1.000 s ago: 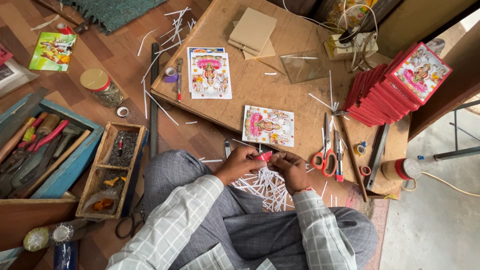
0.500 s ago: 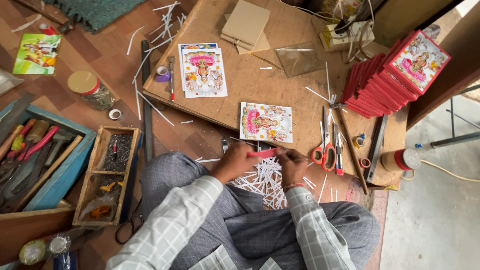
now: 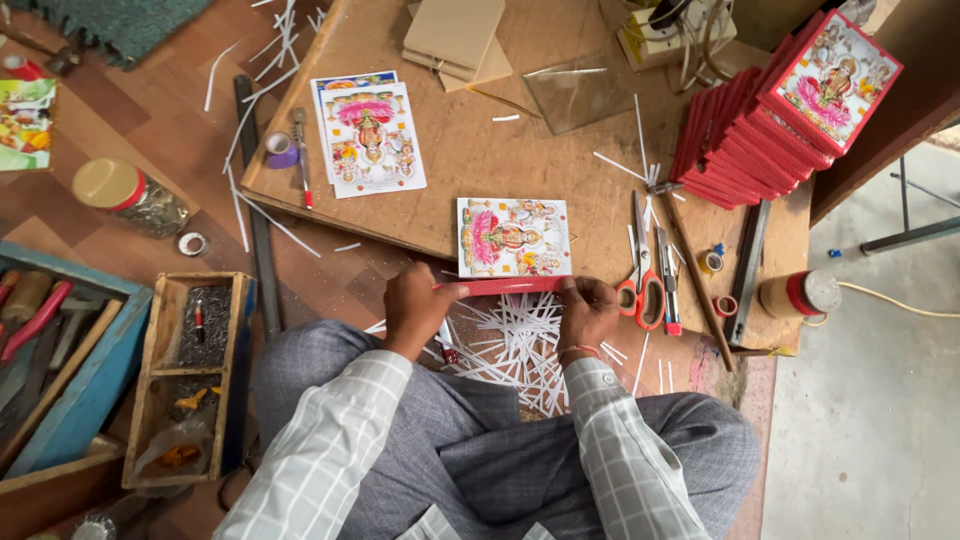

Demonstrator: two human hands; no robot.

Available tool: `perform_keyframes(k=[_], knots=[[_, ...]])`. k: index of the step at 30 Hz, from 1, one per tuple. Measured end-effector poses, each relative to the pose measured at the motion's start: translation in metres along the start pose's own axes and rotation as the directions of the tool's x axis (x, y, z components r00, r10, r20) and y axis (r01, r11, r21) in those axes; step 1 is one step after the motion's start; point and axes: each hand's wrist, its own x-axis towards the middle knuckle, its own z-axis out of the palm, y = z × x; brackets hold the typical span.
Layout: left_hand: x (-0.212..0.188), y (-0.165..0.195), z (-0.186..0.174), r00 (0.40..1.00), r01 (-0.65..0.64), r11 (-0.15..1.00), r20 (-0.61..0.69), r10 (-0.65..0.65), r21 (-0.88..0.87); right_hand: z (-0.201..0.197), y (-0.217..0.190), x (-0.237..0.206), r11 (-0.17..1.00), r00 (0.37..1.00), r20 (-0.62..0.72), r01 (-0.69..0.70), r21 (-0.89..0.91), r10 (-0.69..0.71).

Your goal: The person assembles small cards by applying red tape to the edges of printed images, folding the tape over, and trimming excess with scissors. They handle printed images, cardboard pieces, and tape, stacking finished cards on the table.

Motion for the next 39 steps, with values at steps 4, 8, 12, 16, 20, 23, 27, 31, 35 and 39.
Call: perform_keyframes(k=[4,8,12,16,20,23,27,31,35,39], knots=[[0.006,-0.005,0.008,0.992,-0.095,0.976,-0.105,0.076,-0.197,-0.001,0.001,0.002,1.000,1.000,0.008,0.002,0.027,-0.003],[0.012,-0.010,0.018,0.996,-0.078,0.974,-0.063,0.066,-0.212,0.001,-0.001,0.003,0.998,0.998,-0.001,-0.066,0.011,0.066],[0.015,-0.013,0.021,0.994,-0.092,0.973,-0.081,0.077,-0.213,0.004,-0.004,0.005,0.995,0.995,-0.019,-0.094,0.026,0.094],[0.015,-0.011,0.022,0.995,-0.080,0.974,-0.080,0.064,-0.210,0.005,-0.005,0.005,0.995,0.994,-0.023,-0.104,0.010,0.104],[0.015,-0.010,0.021,0.994,-0.081,0.973,-0.082,0.065,-0.215,0.005,-0.007,0.006,0.992,0.992,-0.025,-0.124,0.009,0.124],[0.015,-0.009,0.020,0.997,-0.053,0.973,-0.065,0.040,-0.223,0.005,-0.008,0.006,0.993,0.992,-0.029,-0.121,-0.008,0.121],[0.015,-0.008,0.019,0.998,-0.046,0.972,-0.047,0.036,-0.229,0.006,-0.010,0.006,0.994,0.994,-0.033,-0.103,-0.036,0.102],[0.015,-0.009,0.019,0.998,-0.054,0.973,-0.049,0.044,-0.223,0.008,-0.013,0.005,0.993,0.992,-0.054,-0.118,-0.023,0.116],[0.015,-0.010,0.020,0.997,-0.056,0.970,-0.055,0.044,-0.237,0.010,-0.021,0.005,0.989,0.989,-0.022,-0.147,0.026,0.148],[0.015,-0.011,0.021,0.997,-0.062,0.969,-0.063,0.048,-0.238,0.012,-0.029,0.003,0.988,0.988,-0.015,-0.152,0.001,0.152]])
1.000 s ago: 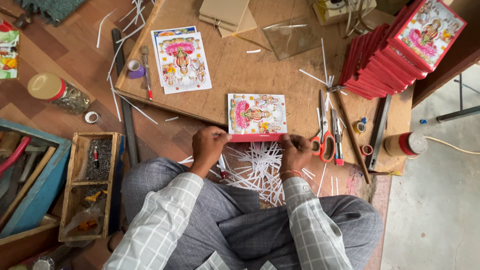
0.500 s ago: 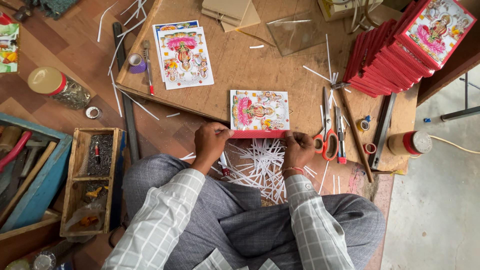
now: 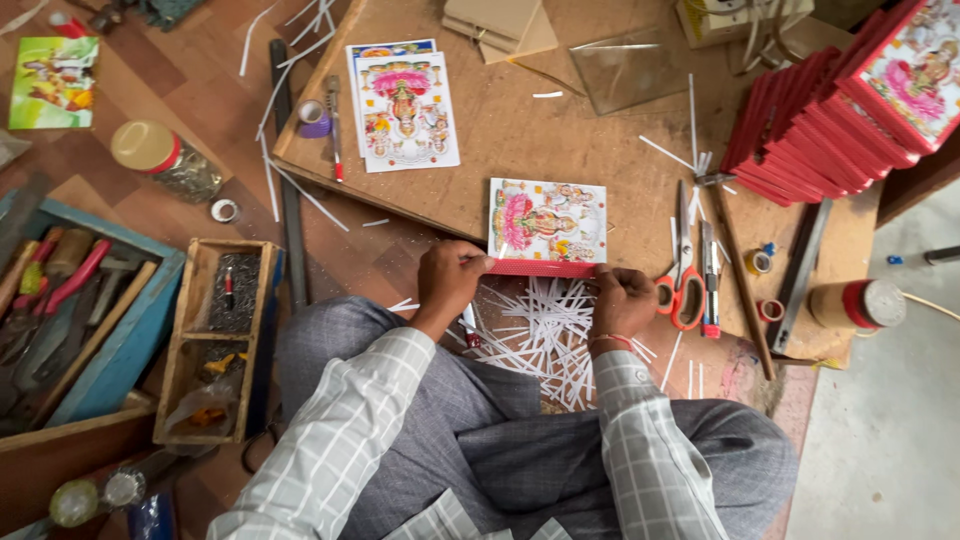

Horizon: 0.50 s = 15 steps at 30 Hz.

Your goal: The person assembles small cards by applying red tape to the edges of printed images, folding the tape over, and trimming excess with scissors. They handle printed images, cardboard pieces, and tape, stacking finished cards on the table.

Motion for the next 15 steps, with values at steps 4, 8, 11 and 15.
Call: perform_keyframes(k=[4,8,11,15], knots=[[0.0002,-0.0011,-0.0002,1.000,-0.007,1.000,-0.005,0.007,0.012,0.0014,-0.0038,-0.0014,1.000,1.000,0.013,0.011,-0.013,-0.011],[0.0001,-0.0012,0.0003,1.000,-0.015,1.000,-0.013,0.015,0.012,0.0012,-0.0035,-0.0006,1.000,1.000,0.026,0.014,0.001,-0.014],[0.0004,-0.0008,0.0000,1.000,-0.020,1.000,-0.001,0.020,0.003,0.0012,-0.0023,0.0000,1.000,1.000,0.027,-0.001,0.004,0.001],[0.0002,0.0006,-0.0005,1.000,-0.010,1.000,-0.005,0.010,0.011,0.0015,-0.0021,-0.0003,1.000,1.000,0.027,0.002,0.008,-0.002]])
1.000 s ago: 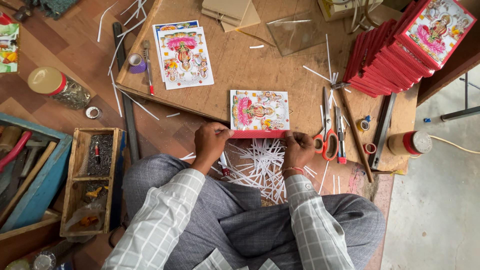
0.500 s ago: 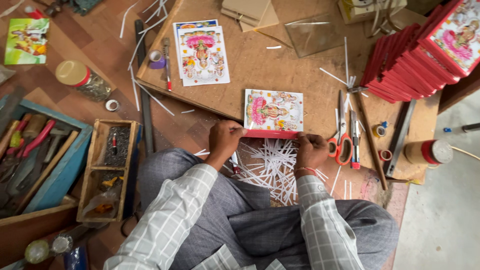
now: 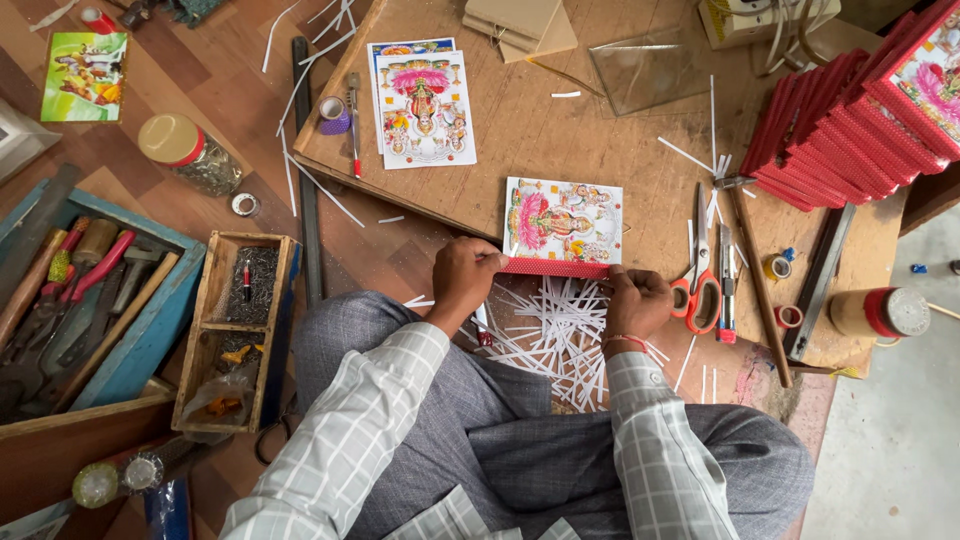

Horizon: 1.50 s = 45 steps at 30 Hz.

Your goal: The person assembles small cards by applying red tape to the edges of printed images, folding the tape over, and trimming excess with scissors. They handle printed images, cardboard pieces, and tape, stacking finished cards on the table.

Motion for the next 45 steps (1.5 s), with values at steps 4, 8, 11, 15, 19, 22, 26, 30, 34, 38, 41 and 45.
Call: perform_keyframes(k=[4,8,11,15,19,22,26,30,34,38,41,45], knots=[[0.000,0.001,-0.001,1.000,-0.013,1.000,0.001,0.013,-0.010,0.000,-0.001,-0.001,1.000,1.000,0.000,0.006,-0.018,-0.006],[0.000,0.001,-0.002,1.000,0.006,1.000,0.023,-0.005,-0.025,-0.001,-0.002,-0.001,0.999,1.000,0.001,0.023,-0.035,-0.023],[0.001,0.003,-0.003,1.000,0.010,0.999,0.026,-0.009,-0.037,-0.001,-0.001,-0.001,0.996,0.999,-0.020,0.036,-0.083,-0.037],[0.001,0.006,-0.005,0.998,0.042,0.999,0.043,-0.041,-0.025,-0.002,-0.001,-0.001,0.995,0.999,-0.010,0.039,-0.093,-0.040],[0.001,0.008,-0.005,0.996,0.073,0.997,0.058,-0.071,-0.029,-0.001,-0.001,0.000,0.996,0.999,-0.019,0.024,-0.091,-0.026],[0.002,0.008,-0.005,0.994,0.081,0.995,0.074,-0.076,-0.063,0.000,-0.003,-0.002,0.992,0.999,-0.031,0.036,-0.120,-0.040],[0.004,0.006,-0.006,0.992,0.110,0.991,0.077,-0.105,-0.071,0.004,-0.010,-0.006,0.880,0.961,-0.139,0.155,-0.449,-0.240],[0.006,0.002,-0.005,0.984,0.160,0.978,0.100,-0.147,-0.137,0.001,-0.026,-0.001,0.928,0.995,-0.071,0.038,-0.370,-0.070],[0.009,-0.009,0.001,0.978,0.189,0.947,0.136,-0.158,-0.259,-0.005,-0.039,0.012,0.959,0.988,0.031,-0.139,-0.247,0.151],[0.015,-0.019,0.009,0.983,0.172,0.910,0.125,-0.135,-0.378,-0.003,-0.039,0.014,0.958,0.982,0.058,-0.164,-0.235,0.182],[0.016,-0.022,0.011,0.964,0.263,0.859,0.160,-0.213,-0.439,-0.001,-0.037,0.010,0.957,0.991,0.045,-0.112,-0.268,0.128],[0.015,-0.022,0.009,0.957,0.290,0.841,0.168,-0.238,-0.458,0.000,-0.039,-0.007,0.740,0.973,0.086,0.219,-0.636,-0.214]])
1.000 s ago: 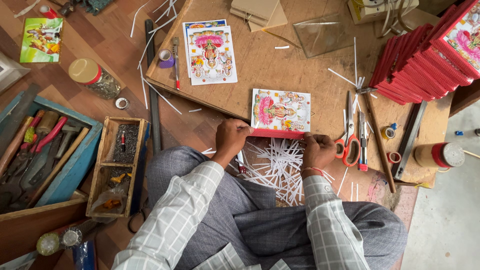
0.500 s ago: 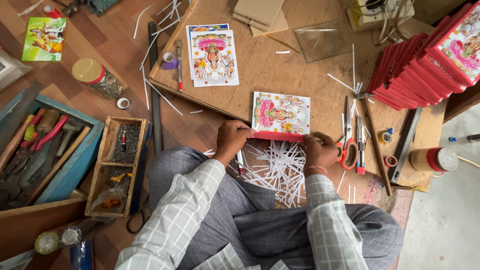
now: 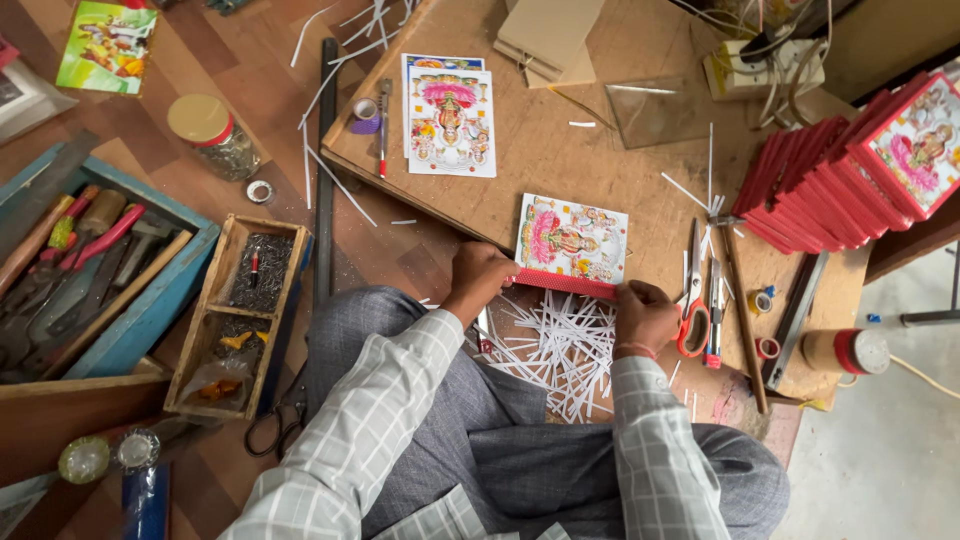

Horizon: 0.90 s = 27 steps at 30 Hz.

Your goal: The person assembles small cards by applying red tape to the edges of printed images, folding the tape over, and trimming excess with scissors. They handle printed images, cardboard pieces, and tape, stacking finished cards on the table.

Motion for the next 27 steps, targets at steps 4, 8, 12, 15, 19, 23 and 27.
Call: perform_keyframes(k=[4,8,12,15,19,23,27], knots=[[-0.001,0.000,-0.003,0.999,-0.048,0.999,-0.024,0.048,0.024,0.010,-0.019,-0.039,0.815,0.833,-0.003,0.539,-0.213,-0.553],[0.002,-0.003,-0.002,0.992,-0.108,0.977,-0.043,0.118,0.185,0.033,-0.046,-0.090,0.512,0.525,0.361,0.847,-0.140,-0.770],[0.003,-0.005,-0.001,0.996,-0.082,0.993,-0.037,0.086,0.086,0.036,-0.061,-0.104,0.444,0.490,0.405,0.872,-0.209,-0.772],[0.003,-0.005,-0.001,0.995,-0.078,0.990,-0.051,0.084,0.115,0.030,-0.059,-0.096,0.476,0.539,0.428,0.842,-0.253,-0.726],[0.003,-0.003,-0.002,0.997,-0.058,0.994,-0.042,0.062,0.092,0.016,-0.044,-0.080,0.500,0.589,0.436,0.808,-0.310,-0.681],[0.000,0.000,-0.004,0.999,-0.027,0.996,-0.040,0.031,0.090,-0.003,-0.025,-0.058,0.579,0.682,0.473,0.728,-0.366,-0.558],[-0.007,0.012,-0.008,0.995,-0.088,0.979,-0.026,0.094,0.183,-0.010,-0.012,-0.048,0.644,0.712,0.362,0.701,-0.306,-0.602]])
